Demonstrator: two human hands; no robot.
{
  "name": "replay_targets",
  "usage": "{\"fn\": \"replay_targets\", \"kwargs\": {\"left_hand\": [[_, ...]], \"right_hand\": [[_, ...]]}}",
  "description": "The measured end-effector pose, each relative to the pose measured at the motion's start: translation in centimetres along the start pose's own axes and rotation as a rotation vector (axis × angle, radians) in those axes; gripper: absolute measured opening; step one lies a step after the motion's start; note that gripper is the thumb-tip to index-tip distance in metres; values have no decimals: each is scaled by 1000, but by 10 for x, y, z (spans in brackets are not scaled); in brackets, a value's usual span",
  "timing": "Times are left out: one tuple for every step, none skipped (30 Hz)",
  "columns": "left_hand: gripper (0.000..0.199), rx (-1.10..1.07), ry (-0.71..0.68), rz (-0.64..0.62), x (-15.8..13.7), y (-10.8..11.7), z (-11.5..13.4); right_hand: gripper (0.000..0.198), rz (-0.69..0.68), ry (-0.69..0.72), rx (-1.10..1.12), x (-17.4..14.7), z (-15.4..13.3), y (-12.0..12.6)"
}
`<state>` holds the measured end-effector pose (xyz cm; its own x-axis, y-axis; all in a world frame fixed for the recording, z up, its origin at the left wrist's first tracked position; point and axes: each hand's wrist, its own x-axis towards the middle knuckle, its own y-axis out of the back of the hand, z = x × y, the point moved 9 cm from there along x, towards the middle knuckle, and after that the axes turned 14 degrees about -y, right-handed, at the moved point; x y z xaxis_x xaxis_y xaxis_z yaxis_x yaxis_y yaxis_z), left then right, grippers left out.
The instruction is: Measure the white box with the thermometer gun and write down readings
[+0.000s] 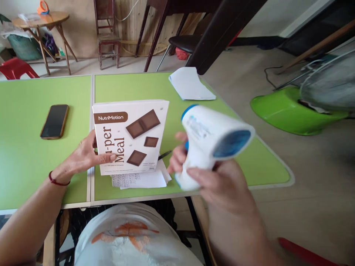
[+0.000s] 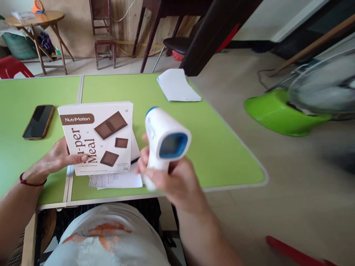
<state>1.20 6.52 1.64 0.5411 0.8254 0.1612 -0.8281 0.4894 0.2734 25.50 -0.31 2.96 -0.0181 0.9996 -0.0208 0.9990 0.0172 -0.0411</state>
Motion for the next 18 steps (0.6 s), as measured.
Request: {"fn": "replay_targets", "kwargs": {"left_hand": [[68,0,-17,-6,-1,0,1],[69,3,-26,-10,-1,-1,2],[70,8,-29,-19,-2,-1,2],[70,13,-26,-31,-4,-3,2],[70,15,-23,-47,-5,-5,2],[69,14,-20,-65,-6,-7,1],[65,11,-19,-82,-7,-10,2],[61,4,-23,-97,-8,-12,3],[57,-4,-30,-112,-9,-15,5],[55,-12,-40,-125,-9,-17,7],[54,-14,-46,-137,-9,-19,10],[54,-8,-47,-143,-8,-20,12],[54,6,-43,-143,-8,-20,14],[53,27,-35,-141,-8,-20,15],[52,51,-26,-139,-8,-19,15],[51,74,-19,-137,-7,-18,15],[51,91,-15,-139,-7,-18,15],[51,104,-14,-143,-7,-18,14]], "right_hand": [[37,-96,-29,98,-12,0,-21],[34,-146,-45,178,-23,-1,-37],[31,-178,-66,232,-31,-1,-51],[29,-190,-68,275,-38,-2,-62],[30,-199,-69,303,-42,-2,-70],[31,-205,-72,321,-44,-2,-76],[31,-213,-80,336,-44,-2,-80],[32,-222,-99,347,-43,-1,-84],[29,-232,-123,356,-41,1,-86],[25,-239,-142,364,-39,3,-88],[21,-245,-156,369,-37,4,-90],[20,-259,-160,369,-35,5,-92],[23,-268,-157,364,-33,5,-93],[26,-273,-152,358,-32,6,-94],[29,-275,-152,350,-31,7,-95],[30,-273,-157,342,-31,8,-95],[30,-267,-167,333,-31,9,-95],[29,-261,-176,328,-31,10,-95]]}}
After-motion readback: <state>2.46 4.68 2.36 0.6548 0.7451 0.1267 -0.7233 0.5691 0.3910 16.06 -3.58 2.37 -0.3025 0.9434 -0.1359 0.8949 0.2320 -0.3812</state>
